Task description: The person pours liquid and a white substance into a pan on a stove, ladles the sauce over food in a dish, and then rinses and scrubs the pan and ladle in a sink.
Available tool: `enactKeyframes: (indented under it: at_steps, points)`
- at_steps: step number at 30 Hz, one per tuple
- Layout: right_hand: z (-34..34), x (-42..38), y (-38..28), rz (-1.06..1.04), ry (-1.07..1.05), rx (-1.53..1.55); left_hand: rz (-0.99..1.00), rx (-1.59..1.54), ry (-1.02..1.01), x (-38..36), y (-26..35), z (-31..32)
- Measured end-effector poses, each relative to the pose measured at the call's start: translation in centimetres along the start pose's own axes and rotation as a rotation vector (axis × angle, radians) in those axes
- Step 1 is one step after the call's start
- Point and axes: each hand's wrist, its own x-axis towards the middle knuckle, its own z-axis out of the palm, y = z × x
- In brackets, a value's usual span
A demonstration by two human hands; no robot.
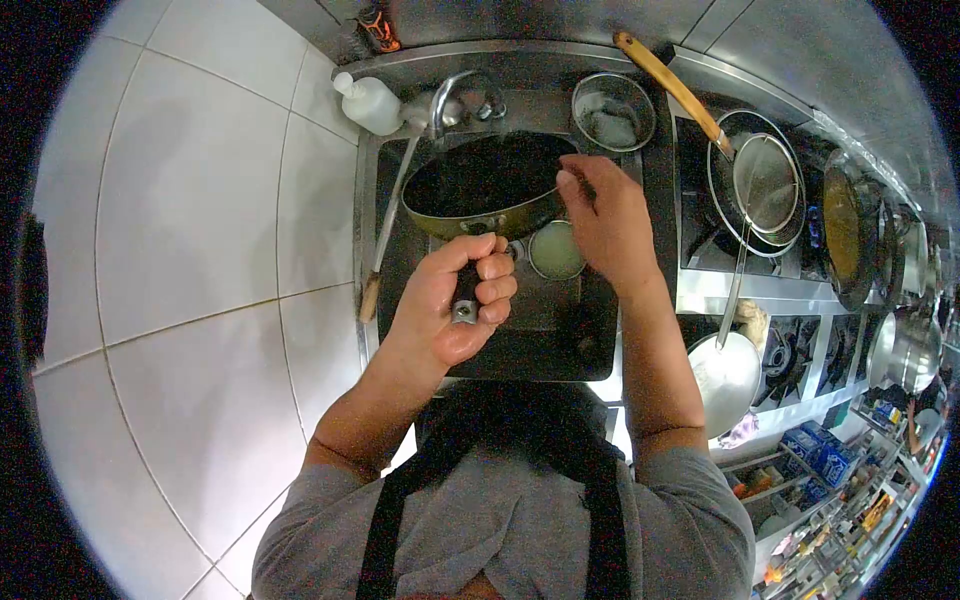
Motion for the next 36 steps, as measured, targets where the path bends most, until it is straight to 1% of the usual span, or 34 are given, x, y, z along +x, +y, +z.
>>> enactKeyframes:
  at_steps: [2, 4, 5, 7, 8, 9, 10, 11, 12, 13, 14, 15, 16, 17, 18, 19, 21, 22, 23, 25, 27, 28, 29, 30, 31, 32, 33, 34, 35, 36]
  points:
    - [-0.2, 0.5, 0.7, -0.018, 0.029, -0.009, 0.002, 0.004, -0.003, 0.3, -0.4, -0.5]
    - [0.4, 1.2, 1.7, 0.03, -0.047, -0.006, 0.036, 0.062, 0.084, 0.5, -1.1, -2.1]
    - [0.9, 1.8, 2.1, 0.031, -0.049, -0.005, 0.036, 0.061, 0.086, 0.7, -1.5, -3.3]
    - [2.6, 3.5, 2.9, 0.095, -0.204, 0.083, 0.023, 0.342, 0.152, 1.0, -2.5, -7.1]
    - [4.2, 4.7, 3.9, 0.097, -0.211, 0.087, -0.041, 0.477, 0.189, 1.1, -2.8, -9.3]
    - [6.3, 6.5, 5.3, 0.042, -0.246, 0.138, -0.04, 0.475, 0.194, 1.0, -3.1, -10.2]
    - [8.0, 8.1, 6.2, -0.01, -0.279, 0.189, -0.056, 0.726, 0.297, 0.8, -3.4, -10.8]
    - [9.8, 9.5, 5.9, 0.1, -0.327, 0.372, -0.072, 0.978, 0.401, 0.5, -3.8, -11.9]
    - [11.6, 11.1, 5.3, 0.209, -0.373, 0.557, -0.072, 1.204, 0.283, 1.2, -4.3, -16.6]
    - [13.7, 12.8, 5.4, 0.207, -0.377, 0.564, -0.071, 1.204, 0.292, 1.3, -5.5, -20.5]
    - [16.0, 14.4, 5.8, 0.251, -0.37, 0.62, 0.107, 1.712, 0.406, 1.1, -6.7, -23.9]
    - [17.6, 15.3, 6.3, 0.298, -0.362, 0.674, 0.304, 2.213, 0.514, 0.7, -7.2, -25.5]
    - [18.4, 15.5, 6.6, 0.3, -0.367, 0.677, 0.086, 2.227, 0.548, -0.7, -6.2, -22.8]
    - [18.9, 15.6, 7.0, 0.364, -0.385, 0.701, 0.082, 2.222, 0.552, -0.9, -5.9, -23.6]
    - [19.8, 15.3, 7.8, 0.43, -0.407, 0.72, 0.066, 2.279, 0.613, -1.2, -5.7, -24.6]
    - [20.6, 14.2, 8.7, 0.433, -0.422, 0.714, 0.048, 2.331, 0.675, -1.7, -5.8, -25.8]
    - [22.0, 11.9, 11.4, 0.404, -0.071, 0.869, 0.077, 2.343, 0.731, -2.3, -5.3, -26.8]
    - [21.8, 10.4, 11.5, 0.422, 0.014, 0.835, 0.099, 2.369, 0.776, -2.6, -5.3, -27.3]
    - [21.6, 8.2, 11.5, 0.442, 0.102, 0.798, 0.097, 2.354, 0.778, -2.9, -5.4, -27.8]
    - [22.2, 3.4, 12.7, 0.452, 0.151, 0.233, 0.157, 2.396, 0.757, -2.9, -5.1, -28.4]
    - [24.0, -2.6, 8.8, 0.251, 0.059, 0.404, 0.149, 2.39, 0.719, -2.7, -5.2, -29.1]
    - [23.9, -4.4, 5.3, 0.267, -0.161, 0.286, 0.133, 2.394, 0.685, -2.5, -5.4, -29.4]
    - [25.2, -6.0, 3.2, 0.114, -0.307, 0.381, 0.143, 2.396, 0.682, -2.3, -5.7, -30.1]
    - [26.2, -6.5, 1.0, -0.035, -0.487, 0.307, 0.168, 2.399, 0.651, -2.0, -6.1, -30.9]
    - [28.0, -7.1, -0.6, -0.091, -0.596, 0.157, 0.194, 2.406, 0.624, -2.0, -6.2, -31.2]
    - [29.9, -7.5, -2.5, 0.011, -0.639, 0.164, 0.205, 2.42, 0.628, -2.0, -6.0, -30.8]
    - [32.8, -7.8, -2.9, 0.0, -0.625, 0.17, 0.117, 2.369, 0.651, -2.0, -6.0, -29.8]
    - [36.2, -8.2, -2.4, 0.05, -0.593, 0.239, 0.033, 2.313, 0.676, -1.9, -6.0, -29.1]
    - [37.2, -7.9, -3.1, 0.1, -0.564, 0.309, 0.045, 2.322, 0.689, -1.6, -6.3, -29.0]
    - [37.5, -7.9, -3.2, 0.089, -0.56, 0.317, 0.074, 2.273, 0.742, -1.6, -6.7, -29.1]
